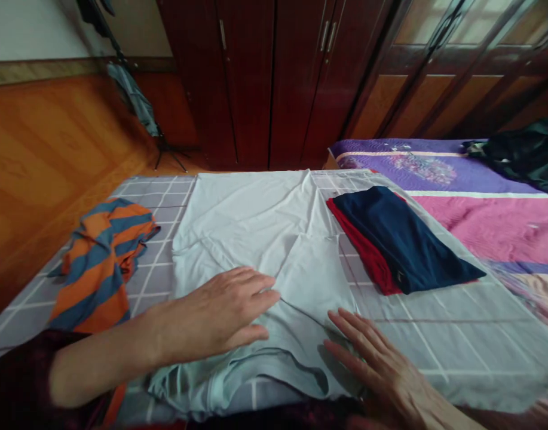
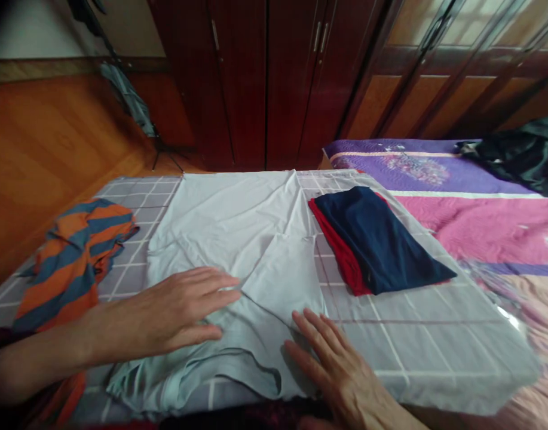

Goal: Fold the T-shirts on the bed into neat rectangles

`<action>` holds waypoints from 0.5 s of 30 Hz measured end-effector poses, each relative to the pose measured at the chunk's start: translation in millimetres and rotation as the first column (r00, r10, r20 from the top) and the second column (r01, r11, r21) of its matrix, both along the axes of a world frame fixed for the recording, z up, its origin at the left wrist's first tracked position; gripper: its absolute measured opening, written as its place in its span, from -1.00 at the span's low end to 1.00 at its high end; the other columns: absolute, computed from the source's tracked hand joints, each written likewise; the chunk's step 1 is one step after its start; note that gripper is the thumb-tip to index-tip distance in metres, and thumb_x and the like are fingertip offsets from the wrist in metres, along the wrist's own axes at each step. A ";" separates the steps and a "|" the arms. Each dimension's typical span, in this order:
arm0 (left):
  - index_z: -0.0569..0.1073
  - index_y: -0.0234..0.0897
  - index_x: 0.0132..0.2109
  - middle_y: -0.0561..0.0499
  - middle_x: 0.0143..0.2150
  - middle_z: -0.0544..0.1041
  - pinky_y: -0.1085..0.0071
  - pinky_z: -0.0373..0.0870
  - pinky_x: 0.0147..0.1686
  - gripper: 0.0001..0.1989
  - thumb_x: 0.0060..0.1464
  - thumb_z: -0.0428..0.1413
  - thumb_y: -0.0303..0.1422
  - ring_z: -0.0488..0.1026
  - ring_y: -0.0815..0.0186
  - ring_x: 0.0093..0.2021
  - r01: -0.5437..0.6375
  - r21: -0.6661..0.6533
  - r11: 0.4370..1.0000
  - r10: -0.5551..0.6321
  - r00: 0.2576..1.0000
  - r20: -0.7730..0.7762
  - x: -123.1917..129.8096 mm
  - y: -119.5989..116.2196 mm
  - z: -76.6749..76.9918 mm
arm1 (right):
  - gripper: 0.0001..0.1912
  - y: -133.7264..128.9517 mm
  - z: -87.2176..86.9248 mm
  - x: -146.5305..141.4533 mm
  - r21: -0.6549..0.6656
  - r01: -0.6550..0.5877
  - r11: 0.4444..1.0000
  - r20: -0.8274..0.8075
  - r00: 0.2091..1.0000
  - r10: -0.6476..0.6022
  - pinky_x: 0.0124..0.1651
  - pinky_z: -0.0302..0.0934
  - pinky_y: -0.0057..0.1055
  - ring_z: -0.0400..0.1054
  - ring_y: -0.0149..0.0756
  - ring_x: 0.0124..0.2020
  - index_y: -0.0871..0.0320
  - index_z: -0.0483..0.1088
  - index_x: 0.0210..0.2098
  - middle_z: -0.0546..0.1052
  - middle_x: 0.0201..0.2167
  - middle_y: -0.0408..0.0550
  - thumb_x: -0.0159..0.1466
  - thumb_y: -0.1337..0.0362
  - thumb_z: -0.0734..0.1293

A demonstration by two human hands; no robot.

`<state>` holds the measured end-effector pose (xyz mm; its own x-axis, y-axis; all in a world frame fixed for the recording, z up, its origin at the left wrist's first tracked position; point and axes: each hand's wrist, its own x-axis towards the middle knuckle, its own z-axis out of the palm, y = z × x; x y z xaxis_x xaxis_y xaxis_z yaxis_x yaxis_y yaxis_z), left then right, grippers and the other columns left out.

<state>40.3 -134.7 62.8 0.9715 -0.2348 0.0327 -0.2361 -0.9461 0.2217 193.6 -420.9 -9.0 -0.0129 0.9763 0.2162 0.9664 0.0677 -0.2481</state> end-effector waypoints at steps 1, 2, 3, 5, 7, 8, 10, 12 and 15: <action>0.40 -0.14 0.01 0.01 0.10 0.43 0.31 0.29 0.11 -0.72 0.16 0.09 -0.23 0.35 0.24 0.12 -0.013 0.006 1.000 0.013 1.000 -0.006 -19.2 -1.6 1.2 | -0.28 -3.7 -4.7 -0.9 0.017 -0.008 1.000 0.001 1.000 0.008 0.06 0.24 0.05 0.03 0.11 0.25 0.06 0.21 0.22 0.16 0.26 0.17 0.11 0.07 0.40; 0.41 -0.15 -0.02 0.01 0.11 0.42 0.31 0.31 0.11 -0.74 0.15 0.10 -0.23 0.35 0.24 0.13 -0.034 0.019 0.999 0.034 0.999 -0.012 -38.0 -4.3 -1.0 | -0.37 -6.2 -9.4 -1.7 0.032 -0.006 0.999 0.006 1.000 0.005 0.07 0.25 0.03 0.07 0.09 0.24 0.04 0.27 0.18 0.20 0.24 0.15 0.13 0.14 0.39; 0.40 -0.16 -0.02 0.00 0.14 0.40 0.31 0.32 0.11 -0.72 0.13 0.11 -0.24 0.34 0.23 0.14 -0.055 0.039 0.998 0.055 0.998 -0.007 -55.7 -7.9 -6.2 | -0.46 -7.7 -13.6 -2.3 0.048 0.002 0.999 0.013 1.000 -0.003 0.07 0.25 0.01 0.10 0.06 0.23 0.02 0.32 0.13 0.24 0.22 0.13 0.15 0.21 0.38; 0.38 -0.20 0.03 -0.06 0.21 0.33 0.30 0.36 0.08 -0.64 0.08 0.15 -0.26 0.32 0.19 0.16 -0.105 0.089 0.990 0.105 0.994 0.015 -86.4 -16.9 -24.2 | -0.59 -8.5 -18.9 -3.7 0.059 0.019 0.998 0.018 1.000 -0.020 0.09 0.25 -0.02 0.14 0.02 0.21 0.03 0.40 0.03 0.29 0.19 0.10 0.17 0.31 0.34; 0.35 -0.25 0.08 -0.14 0.27 0.24 0.27 0.40 0.04 -0.55 0.02 0.18 -0.30 0.28 0.12 0.20 -0.171 0.131 0.976 0.168 0.985 0.035 -109.4 -26.5 -47.9 | -0.68 -7.5 -19.1 -5.0 0.054 0.025 0.998 0.002 1.000 -0.026 0.08 0.27 -0.05 0.15 0.01 0.21 0.06 0.44 -0.04 0.32 0.18 0.10 0.19 0.34 0.31; 0.33 -0.27 0.10 -0.16 0.29 0.20 0.25 0.41 0.04 -0.52 0.00 0.18 -0.35 0.25 0.09 0.21 -0.210 0.145 0.967 0.205 0.977 0.053 -118.0 -30.9 -60.2 | -0.71 -6.8 -17.5 -5.4 0.055 0.025 0.998 -0.018 1.000 -0.024 0.07 0.29 -0.08 0.15 0.00 0.21 0.07 0.45 -0.07 0.33 0.16 0.09 0.21 0.34 0.30; 0.30 -0.28 0.14 -0.18 0.31 0.15 0.21 0.38 0.07 -0.48 0.00 0.14 -0.45 0.21 0.05 0.24 -0.295 0.149 0.944 0.279 0.953 0.115 -130.4 -37.8 -82.1 | -0.75 -5.6 -12.9 -5.0 0.073 0.032 0.997 -0.081 0.996 -0.026 0.05 0.32 -0.14 0.21 -0.05 0.18 0.06 0.45 -0.11 0.39 0.12 0.06 0.23 0.34 0.27; 0.28 -0.27 0.17 -0.17 0.31 0.15 0.19 0.34 0.11 -0.48 0.03 0.10 -0.51 0.18 0.06 0.25 -0.347 0.125 0.929 0.321 0.928 0.188 -137.2 -41.2 -97.0 | -0.77 -5.7 -8.4 -2.9 0.109 0.076 0.991 -0.154 0.986 -0.059 0.03 0.34 -0.17 0.30 -0.08 0.11 0.04 0.44 -0.11 0.45 0.05 0.02 0.24 0.31 0.26; 0.34 -0.26 0.11 -0.14 0.27 0.24 0.23 0.30 0.15 -0.60 0.10 0.09 -0.46 0.18 0.10 0.25 -0.361 0.068 0.930 0.337 0.912 0.232 -140.5 -41.6 -104.4 | -0.75 -7.6 -6.4 2.9 0.130 0.159 0.979 -0.217 0.968 -0.128 -0.03 0.38 -0.20 0.42 -0.09 -0.03 -0.02 0.42 -0.08 0.52 -0.06 -0.01 0.24 0.24 0.27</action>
<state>-100.2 -176.3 -41.5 0.9648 0.1045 0.2413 0.0835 -0.9919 0.0958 196.5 -428.5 -15.4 0.1849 0.9226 0.3386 0.8973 -0.0180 -0.4411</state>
